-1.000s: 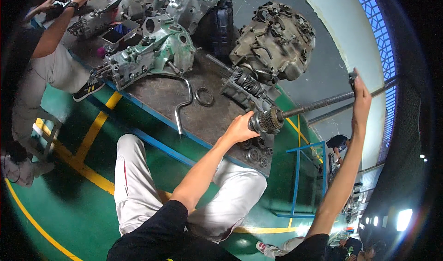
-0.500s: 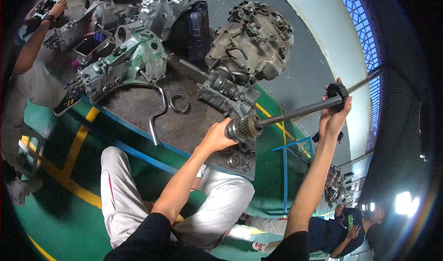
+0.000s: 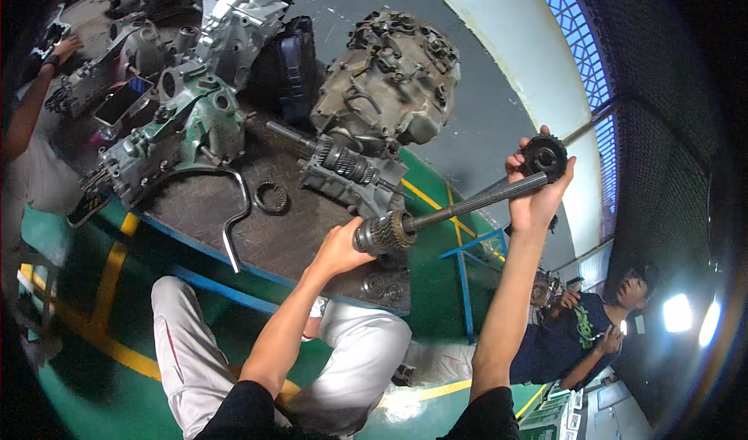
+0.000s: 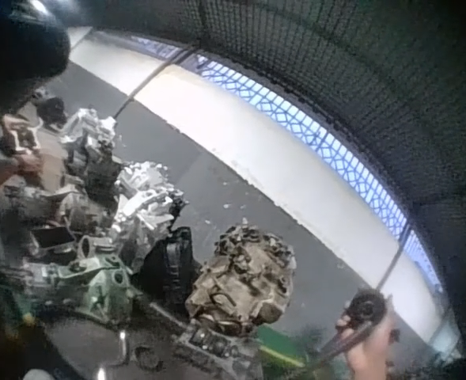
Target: The person assembles internal transmission components by sliding gear clusters and synchro rings onto a transmission main shaft by hand.
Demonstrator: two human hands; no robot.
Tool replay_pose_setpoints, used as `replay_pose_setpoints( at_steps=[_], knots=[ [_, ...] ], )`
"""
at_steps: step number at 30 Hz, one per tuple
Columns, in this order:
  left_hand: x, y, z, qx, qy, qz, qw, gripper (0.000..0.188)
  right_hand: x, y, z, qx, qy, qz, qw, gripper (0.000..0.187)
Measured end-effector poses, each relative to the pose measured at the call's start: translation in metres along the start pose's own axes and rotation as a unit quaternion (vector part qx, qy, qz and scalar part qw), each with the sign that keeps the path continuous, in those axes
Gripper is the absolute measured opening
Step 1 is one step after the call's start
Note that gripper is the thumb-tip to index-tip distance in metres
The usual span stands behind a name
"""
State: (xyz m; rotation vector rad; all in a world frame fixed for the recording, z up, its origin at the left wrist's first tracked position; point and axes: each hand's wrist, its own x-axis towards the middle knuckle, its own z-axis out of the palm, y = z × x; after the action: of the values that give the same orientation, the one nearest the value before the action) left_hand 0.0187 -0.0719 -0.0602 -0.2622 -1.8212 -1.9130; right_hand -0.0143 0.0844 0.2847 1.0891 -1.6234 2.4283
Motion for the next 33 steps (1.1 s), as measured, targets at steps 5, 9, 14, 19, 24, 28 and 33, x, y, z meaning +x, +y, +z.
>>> replay_pose_setpoints(
  at_steps=[5, 9, 14, 19, 24, 28, 33],
  knots=[
    [0.003, 0.002, -0.001, -0.027, -0.012, -0.021, 0.999, 0.05, 0.003, 0.003, 0.005, -0.004, 0.012, -0.005, 1.0, 0.069],
    [0.007, -0.005, -0.007, -0.052, -0.014, -0.019, 0.998, 0.049, 0.011, 0.012, -0.002, -0.105, 0.035, -0.063, 0.992, 0.071],
    [0.011, -0.005, -0.004, -0.074, -0.006, -0.007, 0.997, 0.049, 0.017, 0.014, -0.01, -0.224, 0.018, -0.131, 0.966, 0.067],
    [0.011, -0.005, -0.005, -0.113, -0.026, 0.007, 0.993, 0.054, 0.014, 0.013, -0.002, -0.323, 0.0, -0.195, 0.926, 0.072],
    [0.014, -0.008, -0.009, -0.119, -0.054, -0.019, 0.991, 0.057, 0.012, 0.015, 0.016, -0.44, -0.011, -0.206, 0.874, 0.056],
    [0.014, -0.012, -0.011, -0.09, -0.05, -0.042, 0.994, 0.05, 0.013, 0.012, 0.037, -0.561, -0.006, -0.208, 0.801, 0.056],
    [0.018, -0.013, -0.008, -0.079, -0.019, -0.043, 0.996, 0.046, 0.002, 0.038, 0.039, -0.443, 0.021, -0.148, 0.884, 0.06]
  ],
)
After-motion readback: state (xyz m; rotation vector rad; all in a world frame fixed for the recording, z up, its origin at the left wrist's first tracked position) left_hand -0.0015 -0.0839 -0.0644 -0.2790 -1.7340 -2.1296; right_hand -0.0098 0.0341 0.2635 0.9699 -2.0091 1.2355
